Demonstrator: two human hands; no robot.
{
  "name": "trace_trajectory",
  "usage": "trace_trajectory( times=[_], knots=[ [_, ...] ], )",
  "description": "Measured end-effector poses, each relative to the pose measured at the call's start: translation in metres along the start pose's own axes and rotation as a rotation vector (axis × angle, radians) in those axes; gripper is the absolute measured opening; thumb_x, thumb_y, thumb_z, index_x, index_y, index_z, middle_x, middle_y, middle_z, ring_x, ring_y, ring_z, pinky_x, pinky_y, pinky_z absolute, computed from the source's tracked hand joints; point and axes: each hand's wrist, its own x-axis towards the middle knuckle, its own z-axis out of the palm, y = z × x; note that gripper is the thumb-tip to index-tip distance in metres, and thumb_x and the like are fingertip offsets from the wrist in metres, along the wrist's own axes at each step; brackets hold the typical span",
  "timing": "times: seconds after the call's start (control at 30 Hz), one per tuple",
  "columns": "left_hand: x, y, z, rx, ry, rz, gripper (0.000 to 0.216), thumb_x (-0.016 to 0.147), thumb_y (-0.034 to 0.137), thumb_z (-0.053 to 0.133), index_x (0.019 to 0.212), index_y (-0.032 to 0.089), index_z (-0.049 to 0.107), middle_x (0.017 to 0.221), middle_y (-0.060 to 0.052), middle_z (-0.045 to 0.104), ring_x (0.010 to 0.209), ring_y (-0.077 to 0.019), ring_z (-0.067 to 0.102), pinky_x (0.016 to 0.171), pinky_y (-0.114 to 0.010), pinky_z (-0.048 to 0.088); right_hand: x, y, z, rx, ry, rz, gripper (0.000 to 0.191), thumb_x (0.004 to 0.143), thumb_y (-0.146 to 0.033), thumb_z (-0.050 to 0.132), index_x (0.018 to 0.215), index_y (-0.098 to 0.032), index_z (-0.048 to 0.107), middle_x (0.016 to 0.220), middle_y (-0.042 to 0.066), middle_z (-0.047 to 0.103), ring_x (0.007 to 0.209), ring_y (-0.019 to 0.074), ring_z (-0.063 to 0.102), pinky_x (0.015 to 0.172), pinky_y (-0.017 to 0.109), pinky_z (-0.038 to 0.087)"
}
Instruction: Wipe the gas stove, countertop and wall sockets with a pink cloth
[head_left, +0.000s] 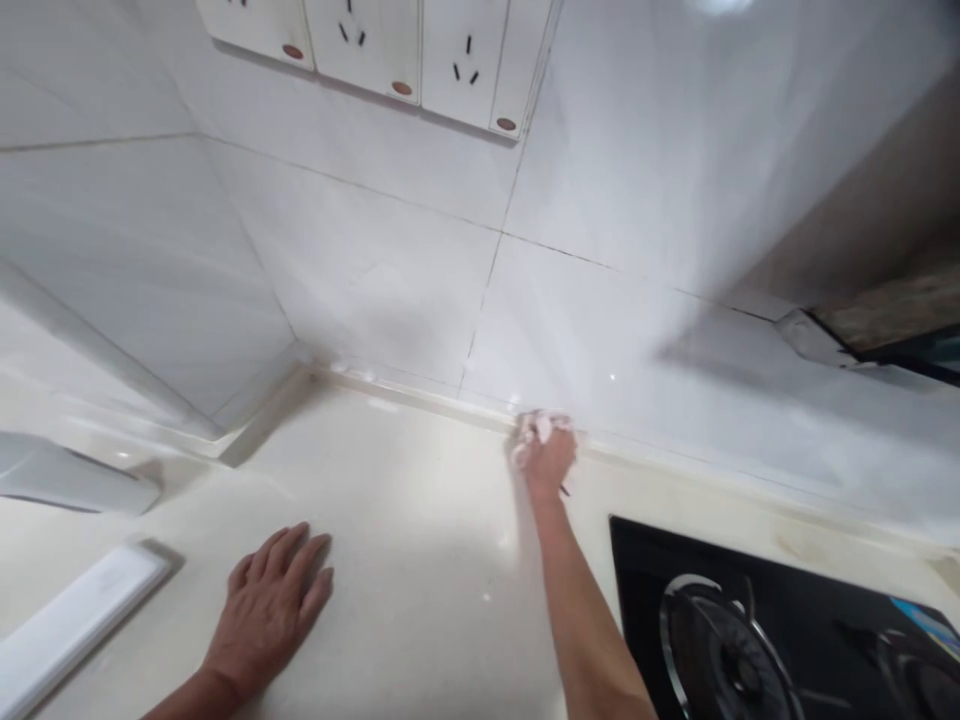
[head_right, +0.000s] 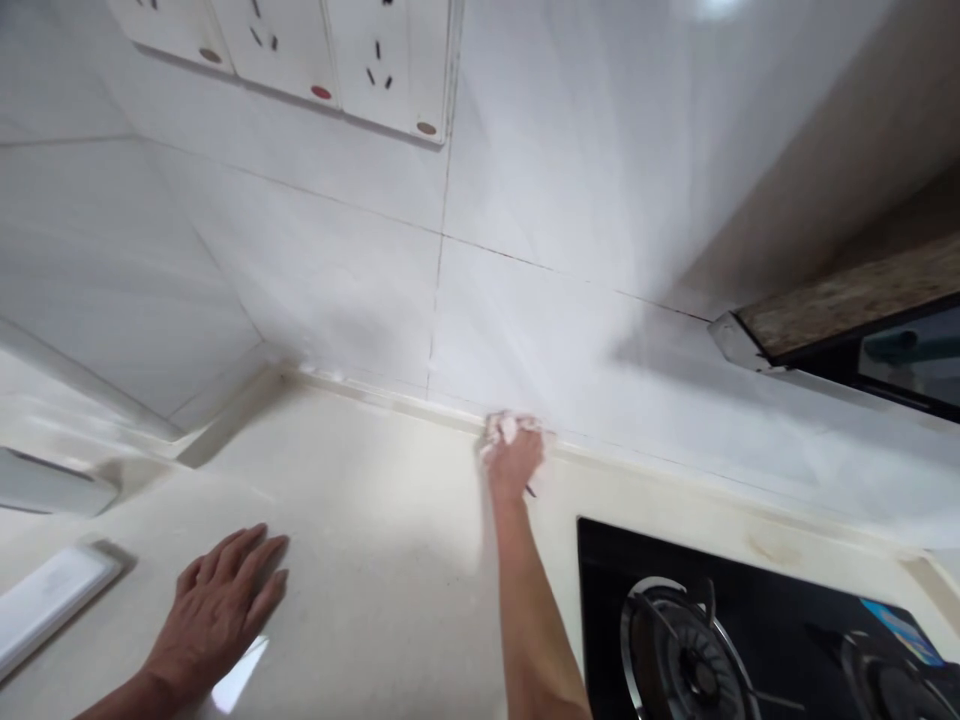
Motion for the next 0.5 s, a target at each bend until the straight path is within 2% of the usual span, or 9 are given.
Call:
trace_trajectory(
  times=[0.1,0.2,0.33,0.43,0.5],
  knots=[
    [0.001,-0.002,0.0,-0.001,-0.003,0.009,0.051,0.099,0.052,0.04,0.13,0.025,0.069,0.146,-0.015,0.064,0.139,-0.035,0.052,0.113,-0.055,0.037,-0.009,-0.037,0.036,0.046,-0.071,0.024,0.035,0.101,-0.035,0.041,0.118,-0.013,0.062,0.119,0.019,0.063,0.118,0.0326,0.05,0.101,0.05,0.044],
    [0.002,-0.002,-0.002,0.006,-0.006,0.018,0.053,0.1,0.053,0.04,0.131,0.023,0.07,0.147,-0.015,0.063,0.139,-0.0349,0.052,0.112,-0.054,0.037,-0.012,-0.043,0.045,0.137,-0.141,-0.03,0.033,0.098,-0.032,0.046,0.123,-0.017,0.061,0.129,0.015,0.064,0.127,0.0309,0.048,0.109,0.05,0.041],
    [0.001,0.0,-0.004,0.014,-0.031,0.009,0.052,0.101,0.05,0.041,0.133,0.022,0.071,0.147,-0.015,0.063,0.139,-0.0347,0.052,0.112,-0.053,0.039,-0.008,-0.003,0.02,0.257,-0.138,-0.041,0.023,0.089,-0.029,0.056,0.109,-0.022,0.064,0.117,0.011,0.069,0.123,0.0306,0.054,0.108,0.05,0.044],
    [0.0,0.001,-0.003,0.001,-0.008,0.017,0.05,0.101,0.05,0.044,0.133,0.024,0.072,0.147,-0.014,0.064,0.138,-0.0342,0.053,0.111,-0.053,0.039,-0.004,0.026,-0.002,0.313,-0.009,0.06,0.021,0.088,-0.038,0.054,0.101,-0.022,0.062,0.1,0.011,0.067,0.108,0.0321,0.059,0.1,0.055,0.048],
    [-0.002,0.0,0.0,-0.008,0.019,0.019,0.048,0.101,0.05,0.047,0.133,0.025,0.073,0.146,-0.013,0.065,0.137,-0.0339,0.054,0.111,-0.052,0.039,-0.001,0.03,-0.013,0.359,0.101,0.138,0.024,0.092,-0.043,0.048,0.099,-0.022,0.059,0.091,0.008,0.065,0.095,0.0291,0.061,0.089,0.051,0.053]
  ],
)
